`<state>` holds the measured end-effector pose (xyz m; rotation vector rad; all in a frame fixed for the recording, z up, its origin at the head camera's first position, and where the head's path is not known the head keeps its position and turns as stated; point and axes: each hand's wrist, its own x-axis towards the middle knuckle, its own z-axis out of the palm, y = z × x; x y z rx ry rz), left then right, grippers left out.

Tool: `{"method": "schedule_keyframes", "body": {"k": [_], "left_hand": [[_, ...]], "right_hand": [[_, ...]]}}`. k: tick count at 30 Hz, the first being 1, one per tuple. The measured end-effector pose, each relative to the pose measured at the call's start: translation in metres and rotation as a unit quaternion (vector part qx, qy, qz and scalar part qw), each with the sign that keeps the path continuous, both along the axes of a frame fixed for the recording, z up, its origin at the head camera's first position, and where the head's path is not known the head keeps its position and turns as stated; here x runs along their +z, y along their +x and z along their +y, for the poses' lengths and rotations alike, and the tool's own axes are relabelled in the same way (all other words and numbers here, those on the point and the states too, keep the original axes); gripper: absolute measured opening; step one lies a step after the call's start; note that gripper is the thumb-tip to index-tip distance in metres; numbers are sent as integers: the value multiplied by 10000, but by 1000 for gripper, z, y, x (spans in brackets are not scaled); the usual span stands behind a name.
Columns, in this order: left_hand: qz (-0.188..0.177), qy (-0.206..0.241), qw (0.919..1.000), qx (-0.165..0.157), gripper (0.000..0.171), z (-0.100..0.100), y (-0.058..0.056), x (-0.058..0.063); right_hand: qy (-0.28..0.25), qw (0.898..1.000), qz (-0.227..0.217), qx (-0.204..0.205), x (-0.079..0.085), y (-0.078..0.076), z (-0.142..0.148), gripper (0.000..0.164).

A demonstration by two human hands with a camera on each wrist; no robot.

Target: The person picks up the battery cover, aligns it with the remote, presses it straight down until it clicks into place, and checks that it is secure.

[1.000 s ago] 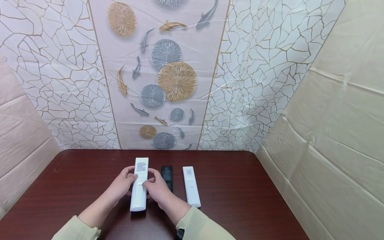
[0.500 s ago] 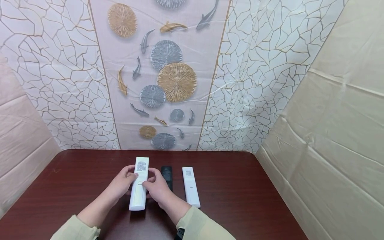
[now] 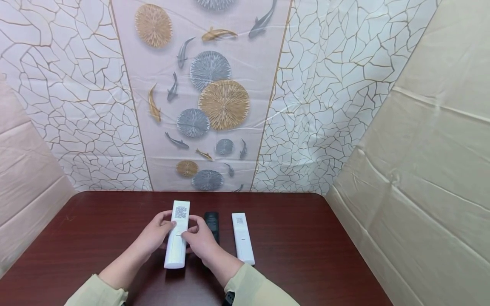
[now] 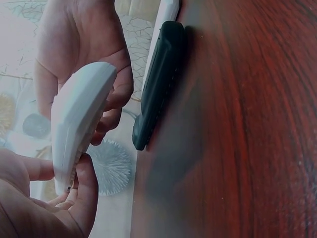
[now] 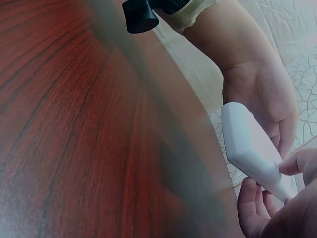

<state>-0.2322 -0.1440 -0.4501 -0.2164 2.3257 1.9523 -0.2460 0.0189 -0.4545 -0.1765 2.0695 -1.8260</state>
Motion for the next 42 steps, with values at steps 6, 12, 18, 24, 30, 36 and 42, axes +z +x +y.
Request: {"method": "schedule_keyframes", "body": {"k": [6,12,18,24,30,36,42], "left_hand": [[-18,-23,10000,27,51,1,-3,-3],[-10,-135,9999,84,53,0,-6,-9],[-21,-260,9996,51,54,0,-6,-12],[-57,-259,9996,14,55,2,-9,-16],[-168,-345,9993,30,53,1,-11,-20],[-301,-388,9988,-3,53,0,-12,-22],[-350,-405,9986,15,53,-1,-14,-24]], "right_hand": [[-99,9998,103,-119,-1,3,4,51],[-234,9993,125,-255,-3,7,12,47],[-322,9988,191,-323,-1,14,23,42],[-468,9982,187,-316,0,20,36,40],[-469,9985,140,-262,-2,24,50,42],[-394,9986,147,-323,-4,27,59,39],[-472,9981,145,-364,-5,27,63,37]]}}
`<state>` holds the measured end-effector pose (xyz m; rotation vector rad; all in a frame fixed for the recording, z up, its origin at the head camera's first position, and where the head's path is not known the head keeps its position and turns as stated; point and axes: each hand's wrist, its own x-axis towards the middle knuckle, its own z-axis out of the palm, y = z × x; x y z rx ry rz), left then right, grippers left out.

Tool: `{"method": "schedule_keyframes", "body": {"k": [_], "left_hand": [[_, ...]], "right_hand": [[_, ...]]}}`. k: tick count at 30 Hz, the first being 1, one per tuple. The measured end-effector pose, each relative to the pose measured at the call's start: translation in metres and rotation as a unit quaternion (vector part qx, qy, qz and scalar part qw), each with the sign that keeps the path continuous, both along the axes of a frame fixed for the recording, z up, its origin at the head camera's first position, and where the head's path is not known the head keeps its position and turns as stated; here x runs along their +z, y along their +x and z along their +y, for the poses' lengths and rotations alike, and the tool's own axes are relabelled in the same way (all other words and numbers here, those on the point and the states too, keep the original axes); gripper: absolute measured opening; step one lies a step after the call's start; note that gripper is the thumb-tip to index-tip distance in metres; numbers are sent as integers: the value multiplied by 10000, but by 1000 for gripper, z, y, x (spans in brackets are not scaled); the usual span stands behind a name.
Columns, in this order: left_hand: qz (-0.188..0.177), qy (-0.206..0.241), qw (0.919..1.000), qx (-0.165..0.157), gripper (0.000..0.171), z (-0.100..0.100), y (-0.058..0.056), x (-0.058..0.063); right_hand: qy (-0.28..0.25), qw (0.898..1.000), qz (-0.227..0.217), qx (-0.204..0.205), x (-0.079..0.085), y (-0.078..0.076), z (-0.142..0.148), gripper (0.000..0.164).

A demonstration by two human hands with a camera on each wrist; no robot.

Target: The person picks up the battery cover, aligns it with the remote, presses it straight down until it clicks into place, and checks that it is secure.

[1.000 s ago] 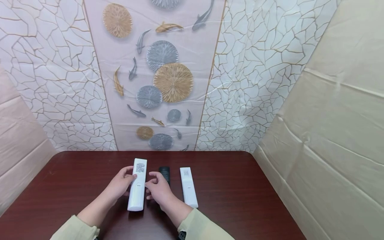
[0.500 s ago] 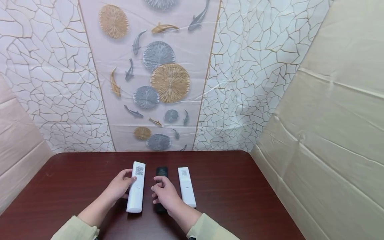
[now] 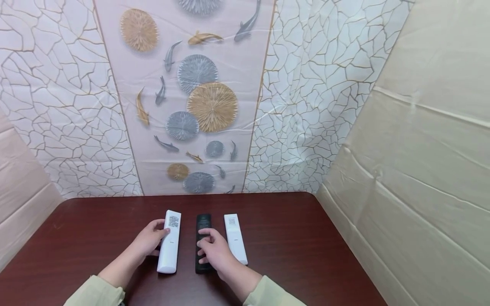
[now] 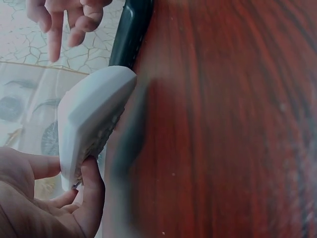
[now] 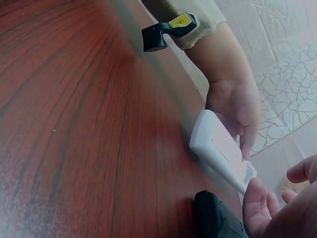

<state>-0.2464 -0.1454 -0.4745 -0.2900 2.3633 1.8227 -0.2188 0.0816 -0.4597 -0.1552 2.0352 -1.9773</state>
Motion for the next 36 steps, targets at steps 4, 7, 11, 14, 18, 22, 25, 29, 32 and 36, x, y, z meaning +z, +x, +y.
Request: {"method": "schedule_keyframes", "body": {"k": [4,7,11,14,18,22,25,29,32,36], "left_hand": [[-20,-51,10000,-12,54,0,-3,-6],[-69,-113,9999,9,55,-3,-4,-8],[-137,-140,9998,22,55,-6,-2,-9],[-174,-136,9998,3,54,-7,-2,-9],[-272,-197,9994,32,53,-7,-2,-9],[-344,-246,9991,31,53,-7,-3,-10],[-361,-299,9989,23,53,-10,0,-10],[-357,-310,9989,66,51,-14,4,-9],[-313,-252,9991,98,48,-15,7,-7],[-216,-153,9996,110,45,-16,10,-4]], "right_hand": [[-50,10000,-21,-13,-1,0,3,37],[-61,10000,-76,9,-2,0,2,37],[-77,9999,-108,37,-3,1,-1,36],[-88,9999,-111,34,-3,0,-1,35],[-115,9998,-131,16,-4,0,1,35],[-109,9998,-147,-25,-4,1,2,35],[-119,9998,-186,7,-5,1,0,35],[-162,9997,-196,70,-6,1,-2,35],[-173,9997,-169,56,-6,1,-1,36],[-157,9998,-128,34,-5,1,3,36]]}}
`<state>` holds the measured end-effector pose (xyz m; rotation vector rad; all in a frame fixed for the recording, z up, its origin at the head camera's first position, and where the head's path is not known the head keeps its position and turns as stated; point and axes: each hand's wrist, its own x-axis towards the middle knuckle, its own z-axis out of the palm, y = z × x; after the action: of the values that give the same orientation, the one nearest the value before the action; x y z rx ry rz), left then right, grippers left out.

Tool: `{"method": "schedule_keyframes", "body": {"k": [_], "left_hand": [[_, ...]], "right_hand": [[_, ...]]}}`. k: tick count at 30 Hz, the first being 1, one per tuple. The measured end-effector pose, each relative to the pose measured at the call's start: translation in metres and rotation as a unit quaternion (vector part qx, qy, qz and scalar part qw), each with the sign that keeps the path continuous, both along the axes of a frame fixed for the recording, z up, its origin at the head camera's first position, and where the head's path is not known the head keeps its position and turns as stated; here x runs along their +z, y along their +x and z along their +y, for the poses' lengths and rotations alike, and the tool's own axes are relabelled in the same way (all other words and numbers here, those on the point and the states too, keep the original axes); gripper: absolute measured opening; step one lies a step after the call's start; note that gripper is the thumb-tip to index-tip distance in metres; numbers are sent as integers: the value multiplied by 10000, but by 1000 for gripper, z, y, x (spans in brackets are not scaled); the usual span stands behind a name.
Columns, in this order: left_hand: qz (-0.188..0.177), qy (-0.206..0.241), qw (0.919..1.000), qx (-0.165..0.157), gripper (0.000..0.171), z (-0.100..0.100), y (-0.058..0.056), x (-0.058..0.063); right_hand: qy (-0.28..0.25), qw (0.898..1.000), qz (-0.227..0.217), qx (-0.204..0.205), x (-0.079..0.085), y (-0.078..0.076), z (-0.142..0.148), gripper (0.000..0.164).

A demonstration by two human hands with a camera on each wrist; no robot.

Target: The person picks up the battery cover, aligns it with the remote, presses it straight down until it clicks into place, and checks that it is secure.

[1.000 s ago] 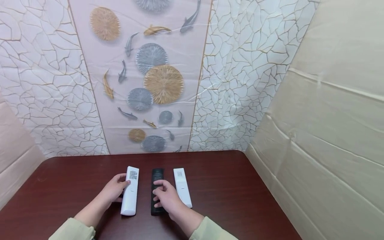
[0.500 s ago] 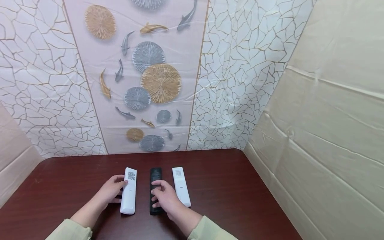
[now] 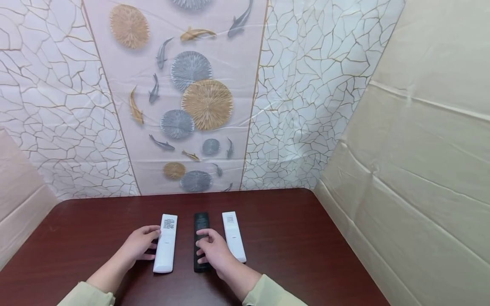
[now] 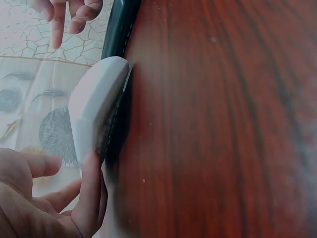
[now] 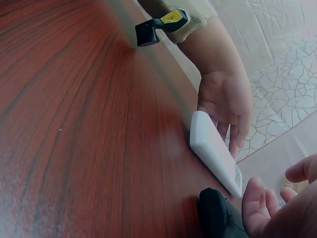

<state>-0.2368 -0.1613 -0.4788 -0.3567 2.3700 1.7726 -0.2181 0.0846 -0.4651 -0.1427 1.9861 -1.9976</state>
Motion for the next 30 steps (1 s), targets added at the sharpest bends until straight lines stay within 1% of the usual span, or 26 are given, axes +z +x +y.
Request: {"method": "schedule_keyframes", "body": {"k": [5,10,13,16,19,22,24,26,27,28,30], "left_hand": [[76,17,10000,38,44,-3,1,2],[26,-15,10000,61,45,-8,0,1],[60,-101,9999,65,44,-11,0,0],[206,-282,9994,33,42,-12,2,0],[448,-540,9975,-49,39,-13,6,2],[755,-774,9938,-270,36,-13,11,6],[933,-995,9896,-460,34,-12,14,8],[1151,-1384,9811,-714,33,-12,18,11],[1246,-1619,9754,-832,32,-11,20,14],[1377,-1870,9679,-957,31,-11,23,16],[1685,-2351,9502,-1159,29,-10,28,20]], "right_hand": [[-7,10000,22,-3,1,0,6,39],[-36,10000,-27,-43,0,-2,10,41],[-64,9999,-51,-91,-1,-3,12,42],[-53,9999,-27,-132,-1,-3,16,43],[35,9999,31,-109,-1,0,21,42],[207,9997,77,-74,-1,5,28,39],[391,9991,154,-32,0,8,33,36],[683,9969,391,25,0,9,40,33],[864,9946,572,75,0,10,43,31],[1056,9913,778,115,1,10,47,30],[1435,9815,1252,185,2,12,54,28]]}}
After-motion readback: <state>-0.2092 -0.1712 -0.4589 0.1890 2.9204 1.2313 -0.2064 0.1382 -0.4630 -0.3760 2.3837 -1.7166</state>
